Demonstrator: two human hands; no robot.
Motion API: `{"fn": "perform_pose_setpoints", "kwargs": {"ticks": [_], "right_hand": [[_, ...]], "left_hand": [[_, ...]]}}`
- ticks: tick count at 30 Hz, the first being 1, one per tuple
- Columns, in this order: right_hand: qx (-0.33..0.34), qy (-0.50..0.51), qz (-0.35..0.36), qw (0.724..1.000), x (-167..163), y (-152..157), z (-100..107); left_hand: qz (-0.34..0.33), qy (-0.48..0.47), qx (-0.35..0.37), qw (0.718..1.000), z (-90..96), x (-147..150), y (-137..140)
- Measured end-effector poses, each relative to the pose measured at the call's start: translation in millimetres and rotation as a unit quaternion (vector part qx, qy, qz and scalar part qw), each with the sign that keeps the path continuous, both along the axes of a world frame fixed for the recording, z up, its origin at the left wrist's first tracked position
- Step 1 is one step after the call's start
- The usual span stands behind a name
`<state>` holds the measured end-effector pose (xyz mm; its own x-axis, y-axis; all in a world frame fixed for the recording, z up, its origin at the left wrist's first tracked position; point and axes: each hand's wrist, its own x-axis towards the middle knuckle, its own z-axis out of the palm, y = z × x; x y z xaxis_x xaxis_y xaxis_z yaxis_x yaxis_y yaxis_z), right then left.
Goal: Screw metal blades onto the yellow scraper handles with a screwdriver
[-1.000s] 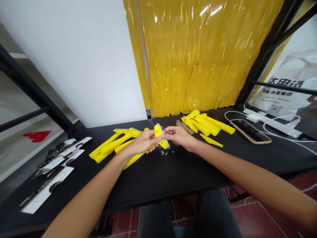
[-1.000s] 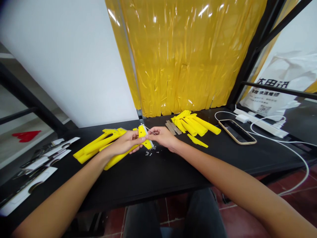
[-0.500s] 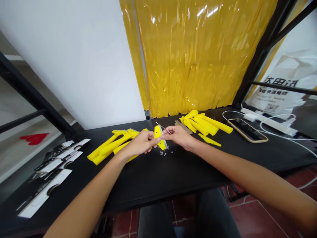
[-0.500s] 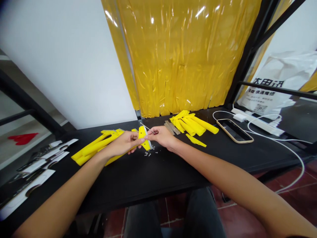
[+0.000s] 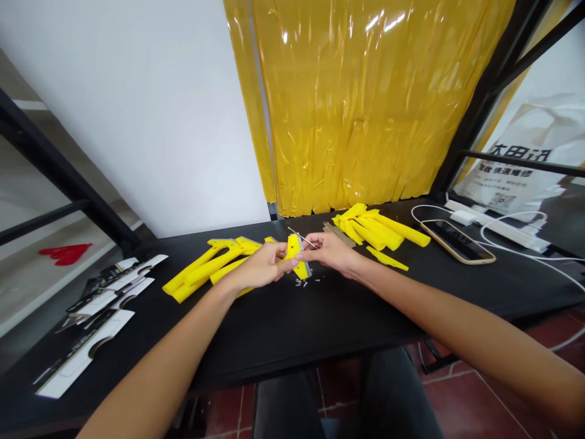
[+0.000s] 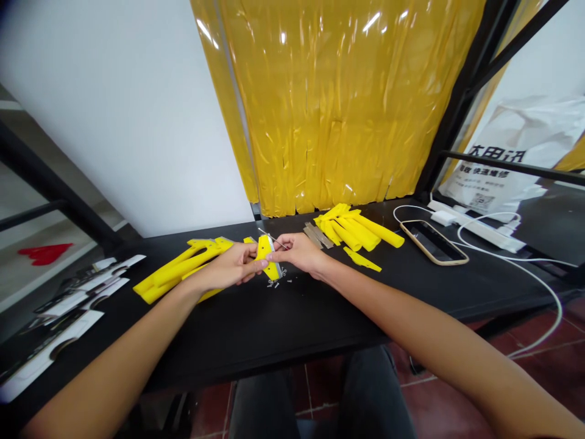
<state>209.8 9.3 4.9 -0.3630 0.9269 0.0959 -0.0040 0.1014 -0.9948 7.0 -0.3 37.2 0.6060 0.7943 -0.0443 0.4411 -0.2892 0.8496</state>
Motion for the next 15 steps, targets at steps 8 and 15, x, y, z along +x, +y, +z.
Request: {"fn": "perform_pose_setpoints", "kwargs": {"ticks": [8, 15], "right_hand": [[0.019, 0.002, -0.006, 1.0, 1.5, 2.2, 0.0], [0.016, -0.003, 0.001, 1.0, 0.9, 1.4, -0.2]], "left_hand": [[0.004, -0.003, -0.002, 1.0, -2.5, 0.8, 1.8], [-0.016, -0.026, -0.008, 1.0, -7.2, -0.8, 4.5]]}}
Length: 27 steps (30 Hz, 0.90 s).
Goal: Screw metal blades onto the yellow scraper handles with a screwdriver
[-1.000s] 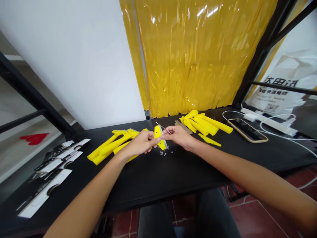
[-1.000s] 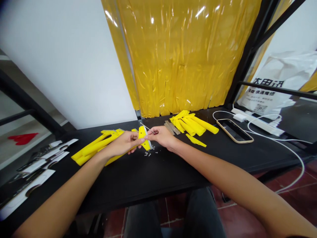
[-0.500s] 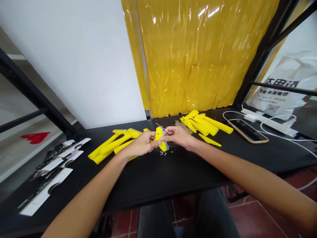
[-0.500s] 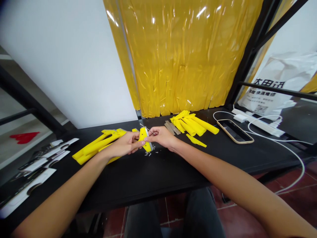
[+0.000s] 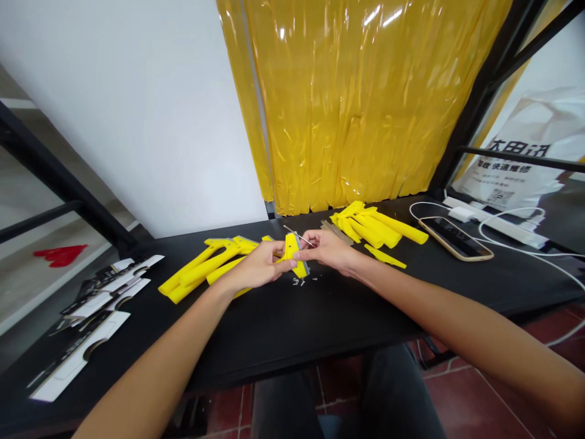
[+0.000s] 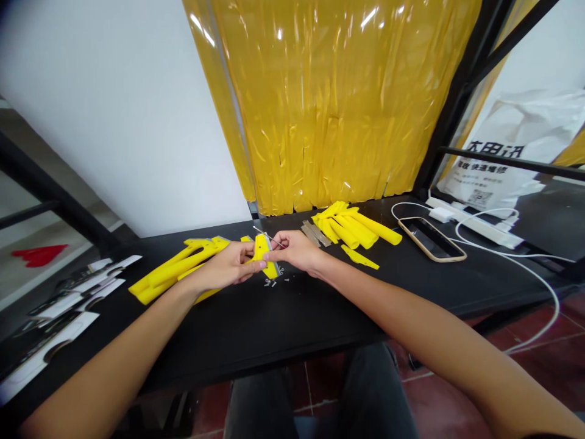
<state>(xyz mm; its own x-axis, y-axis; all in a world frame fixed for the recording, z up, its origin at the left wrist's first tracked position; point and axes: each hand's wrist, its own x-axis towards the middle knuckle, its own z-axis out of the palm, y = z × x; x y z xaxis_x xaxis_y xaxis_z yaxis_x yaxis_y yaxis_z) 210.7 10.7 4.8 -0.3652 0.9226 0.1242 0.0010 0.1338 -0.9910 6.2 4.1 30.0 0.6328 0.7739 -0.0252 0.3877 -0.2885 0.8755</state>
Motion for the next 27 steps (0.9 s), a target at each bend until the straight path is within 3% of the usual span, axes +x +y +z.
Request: {"fn": "perform_pose_setpoints", "kwargs": {"ticks": [13, 19, 24, 27], "right_hand": [[-0.034, 0.002, 0.004, 0.999, 4, -4, 11], [-0.001, -0.019, -0.024, 1.0, 3, -4, 10], [0.04, -0.056, 0.032, 0.997, 5, 0, 6], [0.05, -0.072, 0.029, 0.996, 8, 4, 2]], "left_hand": [[0.045, -0.027, -0.061, 0.997, 14.7, 2, -7], [0.043, -0.022, -0.064, 0.997, 11.9, 1, -6], [0.049, -0.009, -0.079, 0.996, 12.3, 3, -8], [0.047, -0.027, -0.1, 0.994, 12.0, 5, -8]]}}
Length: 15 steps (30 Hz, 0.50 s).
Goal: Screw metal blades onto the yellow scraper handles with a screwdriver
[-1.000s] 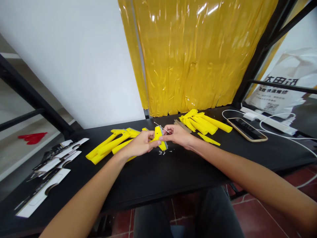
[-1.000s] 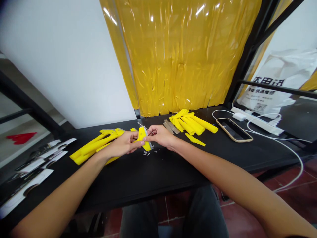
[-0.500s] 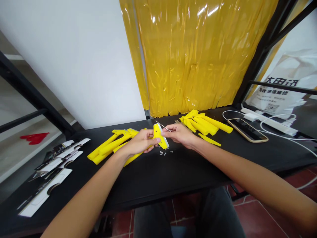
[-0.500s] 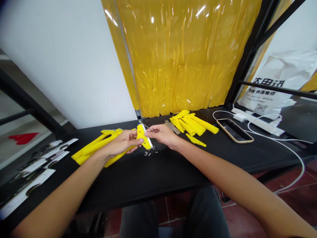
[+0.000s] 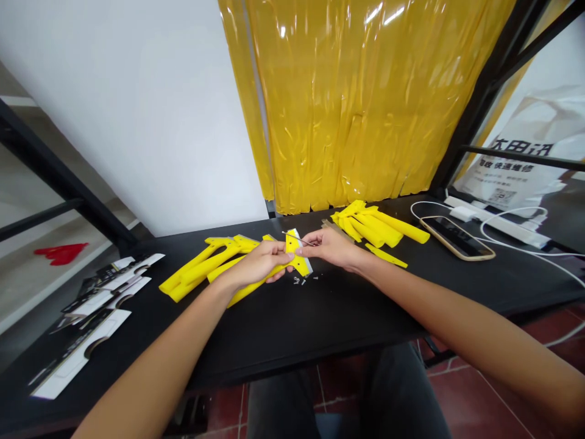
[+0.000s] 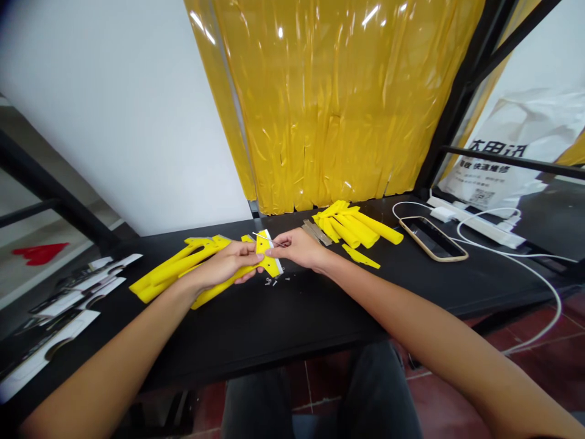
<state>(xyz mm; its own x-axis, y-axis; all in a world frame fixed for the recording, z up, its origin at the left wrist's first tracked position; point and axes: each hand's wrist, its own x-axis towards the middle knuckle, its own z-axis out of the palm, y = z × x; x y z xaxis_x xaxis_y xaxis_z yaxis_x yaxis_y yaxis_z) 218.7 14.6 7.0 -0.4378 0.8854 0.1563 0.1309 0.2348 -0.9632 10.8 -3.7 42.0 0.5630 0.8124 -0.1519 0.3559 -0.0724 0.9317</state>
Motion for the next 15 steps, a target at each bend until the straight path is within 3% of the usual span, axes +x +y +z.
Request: {"fn": "perform_pose_setpoints", "kwargs": {"ticks": [5, 9, 12, 15], "right_hand": [[-0.017, 0.013, -0.016, 1.0, -1.4, 0.3, -1.4], [-0.041, 0.033, -0.029, 0.998, -3.7, -3.0, 2.7], [-0.077, 0.042, -0.049, 0.995, -1.3, -1.3, 5.1], [-0.12, 0.044, -0.069, 0.989, 4.9, 4.9, 5.6]], "left_hand": [[0.007, -0.04, -0.005, 0.999, -0.1, 0.0, 2.5], [0.008, 0.018, 0.032, 0.999, 1.1, -1.1, 2.8], [0.069, 0.081, 0.191, 0.976, -0.2, -0.3, 1.0], [0.125, 0.135, 0.399, 0.898, -2.8, 3.6, -5.7]]}}
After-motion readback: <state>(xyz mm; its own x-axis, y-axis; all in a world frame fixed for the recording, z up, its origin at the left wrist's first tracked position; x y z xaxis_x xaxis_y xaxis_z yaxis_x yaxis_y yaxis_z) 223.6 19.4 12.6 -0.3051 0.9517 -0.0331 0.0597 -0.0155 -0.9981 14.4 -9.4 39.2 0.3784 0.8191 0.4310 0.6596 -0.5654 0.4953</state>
